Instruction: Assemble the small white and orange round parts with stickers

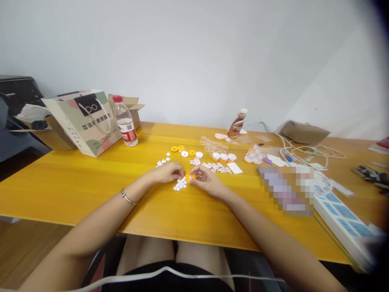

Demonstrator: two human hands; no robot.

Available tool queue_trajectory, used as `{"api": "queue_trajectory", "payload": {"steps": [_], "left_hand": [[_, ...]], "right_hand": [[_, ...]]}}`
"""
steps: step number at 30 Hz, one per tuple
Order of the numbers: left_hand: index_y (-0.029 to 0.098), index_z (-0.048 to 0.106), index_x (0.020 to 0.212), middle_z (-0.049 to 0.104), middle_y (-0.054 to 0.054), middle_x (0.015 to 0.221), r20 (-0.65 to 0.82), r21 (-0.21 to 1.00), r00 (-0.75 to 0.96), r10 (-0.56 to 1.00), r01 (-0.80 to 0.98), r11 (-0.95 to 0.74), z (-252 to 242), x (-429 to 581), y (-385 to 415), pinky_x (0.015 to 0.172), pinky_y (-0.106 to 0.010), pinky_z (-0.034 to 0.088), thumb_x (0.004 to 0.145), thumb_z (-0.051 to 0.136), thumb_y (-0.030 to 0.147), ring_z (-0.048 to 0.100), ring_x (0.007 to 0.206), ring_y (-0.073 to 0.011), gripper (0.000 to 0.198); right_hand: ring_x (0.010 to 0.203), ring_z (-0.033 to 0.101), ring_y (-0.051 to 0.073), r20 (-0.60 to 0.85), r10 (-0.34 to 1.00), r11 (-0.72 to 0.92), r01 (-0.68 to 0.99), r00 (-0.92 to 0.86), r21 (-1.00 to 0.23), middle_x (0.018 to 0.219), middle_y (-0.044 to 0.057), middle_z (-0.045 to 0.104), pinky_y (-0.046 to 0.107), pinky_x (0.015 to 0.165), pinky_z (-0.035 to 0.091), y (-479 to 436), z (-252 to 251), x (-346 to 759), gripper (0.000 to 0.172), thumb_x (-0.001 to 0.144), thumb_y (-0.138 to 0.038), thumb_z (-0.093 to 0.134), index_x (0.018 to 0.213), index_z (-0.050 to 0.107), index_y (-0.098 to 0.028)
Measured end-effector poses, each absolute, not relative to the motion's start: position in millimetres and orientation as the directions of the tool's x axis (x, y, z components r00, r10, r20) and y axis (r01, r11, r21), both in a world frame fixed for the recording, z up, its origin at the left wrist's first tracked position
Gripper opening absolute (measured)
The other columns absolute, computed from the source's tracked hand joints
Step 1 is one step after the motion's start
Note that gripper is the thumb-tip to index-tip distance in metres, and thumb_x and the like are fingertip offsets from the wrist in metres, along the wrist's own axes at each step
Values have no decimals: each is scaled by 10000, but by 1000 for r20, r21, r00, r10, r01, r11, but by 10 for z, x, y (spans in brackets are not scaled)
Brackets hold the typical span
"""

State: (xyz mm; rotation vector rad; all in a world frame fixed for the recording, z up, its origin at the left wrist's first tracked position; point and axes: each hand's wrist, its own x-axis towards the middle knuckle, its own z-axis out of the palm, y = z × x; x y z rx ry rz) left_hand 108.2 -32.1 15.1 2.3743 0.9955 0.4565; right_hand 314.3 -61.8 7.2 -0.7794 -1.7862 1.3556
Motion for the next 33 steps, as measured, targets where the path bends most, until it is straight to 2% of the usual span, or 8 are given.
{"api": "queue_trajectory", "payload": {"steps": [10, 17, 21, 26, 33], "left_hand": [[157, 641, 768, 647, -19, 768, 114, 553, 639, 761, 596, -583, 133, 1041, -267, 682, -203, 410, 728, 549, 153, 568, 717, -124, 100], [157, 654, 778, 654, -39, 815, 133, 527, 643, 754, 599, -603, 175, 1028, -277, 717, -222, 416, 763, 500, 151, 574, 748, -136, 155], [149, 648, 815, 645, -53, 858, 103, 552, 660, 744, 584, -595, 194, 1004, -279, 738, -225, 423, 761, 519, 170, 574, 778, -137, 142], [143, 622, 808, 630, -46, 817, 84, 554, 646, 759, 603, -574, 197, 1006, -281, 678, -211, 427, 738, 545, 196, 565, 740, -130, 116], [156, 633, 757, 621, -11, 732, 107, 477, 662, 742, 620, -623, 225, 1015, -300, 610, -181, 393, 671, 538, 149, 533, 628, -98, 128]], "right_hand": [[641, 479, 93, 212, 859, 279, 79, -465, -957, 772, -19, 505, 260, 655, 426, -521, 46, 3183, 244, 678, -338, 641, 814, 484, -210], [663, 492, 96, 200, 867, 265, 82, -456, -961, 769, -25, 507, 262, 684, 414, -517, 54, 3190, 230, 681, -318, 640, 813, 485, -209], [696, 506, 101, 183, 875, 243, 80, -449, -967, 783, -25, 509, 275, 722, 415, -502, 32, 3196, 223, 684, -296, 635, 824, 484, -210], [756, 524, 114, 165, 873, 230, 89, -458, -969, 797, -23, 513, 300, 783, 418, -480, -17, 3199, 222, 684, -286, 630, 831, 481, -215], [735, 508, 107, 165, 865, 242, 107, -474, -964, 823, -19, 500, 303, 784, 430, -482, -34, 3200, 256, 690, -312, 636, 870, 479, -222]]}}
